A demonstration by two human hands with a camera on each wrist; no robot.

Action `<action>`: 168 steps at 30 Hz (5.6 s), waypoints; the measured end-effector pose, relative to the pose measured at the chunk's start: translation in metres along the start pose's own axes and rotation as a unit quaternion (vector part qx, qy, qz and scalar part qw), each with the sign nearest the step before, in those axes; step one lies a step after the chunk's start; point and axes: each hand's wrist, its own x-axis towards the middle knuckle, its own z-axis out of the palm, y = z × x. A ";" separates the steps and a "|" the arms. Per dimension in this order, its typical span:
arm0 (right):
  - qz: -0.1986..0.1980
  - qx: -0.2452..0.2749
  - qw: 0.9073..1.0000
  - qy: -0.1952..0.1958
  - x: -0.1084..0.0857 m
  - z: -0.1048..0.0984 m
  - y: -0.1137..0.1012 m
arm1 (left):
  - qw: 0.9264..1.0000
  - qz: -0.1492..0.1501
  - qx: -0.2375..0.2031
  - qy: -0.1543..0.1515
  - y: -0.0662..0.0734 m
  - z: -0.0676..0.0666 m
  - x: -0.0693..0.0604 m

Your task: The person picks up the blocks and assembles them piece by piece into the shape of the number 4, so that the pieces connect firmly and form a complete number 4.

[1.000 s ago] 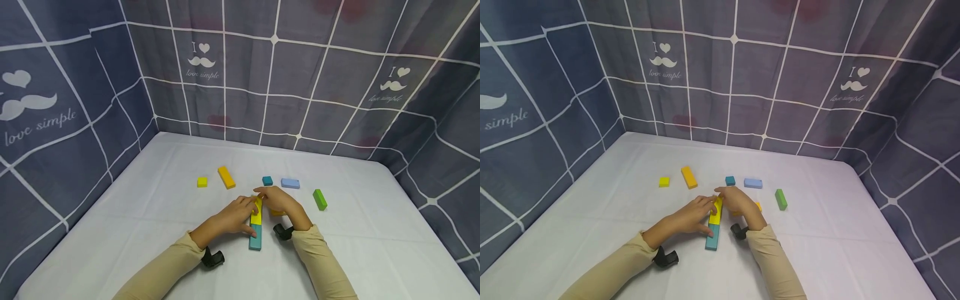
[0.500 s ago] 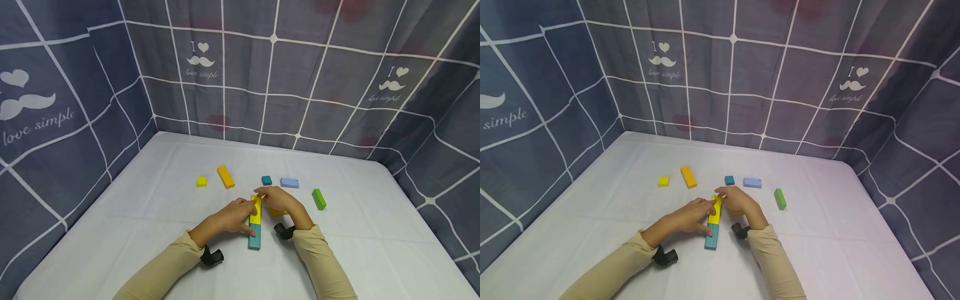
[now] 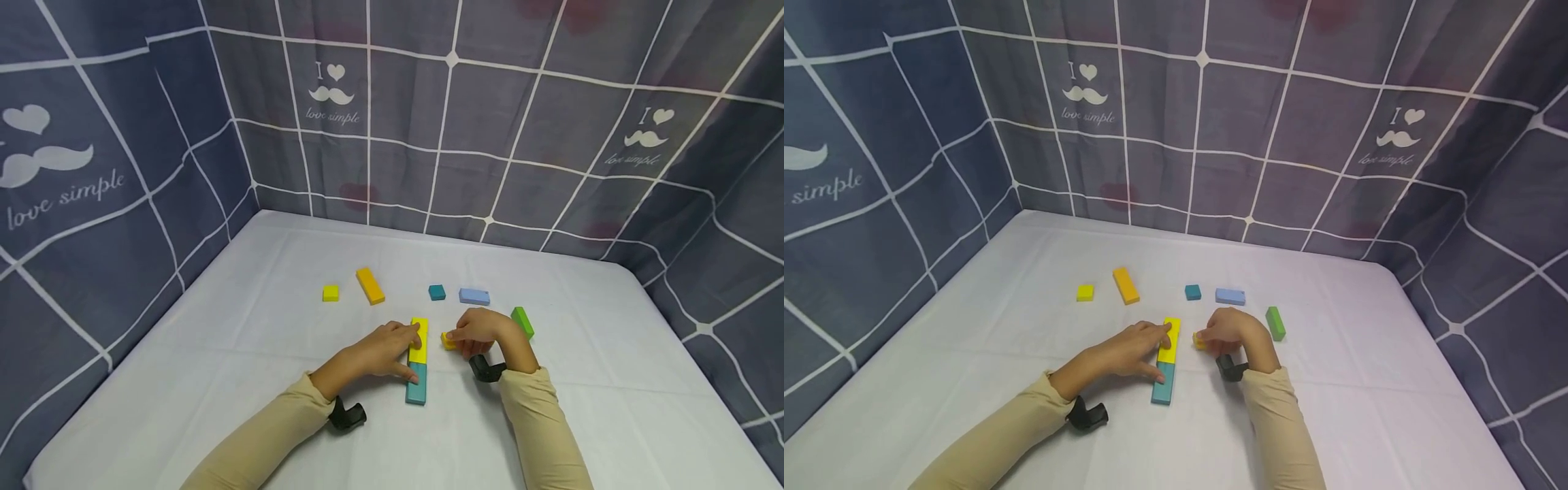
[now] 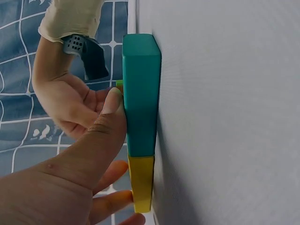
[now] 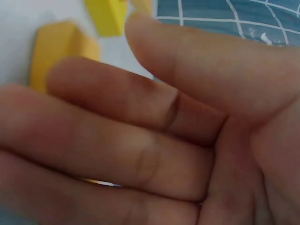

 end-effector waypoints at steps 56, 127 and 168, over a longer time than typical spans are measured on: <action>0.073 0.009 0.990 0.124 -0.007 -0.022 0.083 | 1.000 -0.004 0.001 -0.009 0.001 -0.001 0.001; -0.148 -0.087 0.973 0.151 0.023 0.022 -0.005 | 0.999 0.023 -0.024 -0.032 -0.003 0.001 -0.002; -0.030 -0.162 0.983 0.083 -0.018 0.043 -0.020 | 0.998 0.019 0.059 0.022 -0.002 0.002 0.011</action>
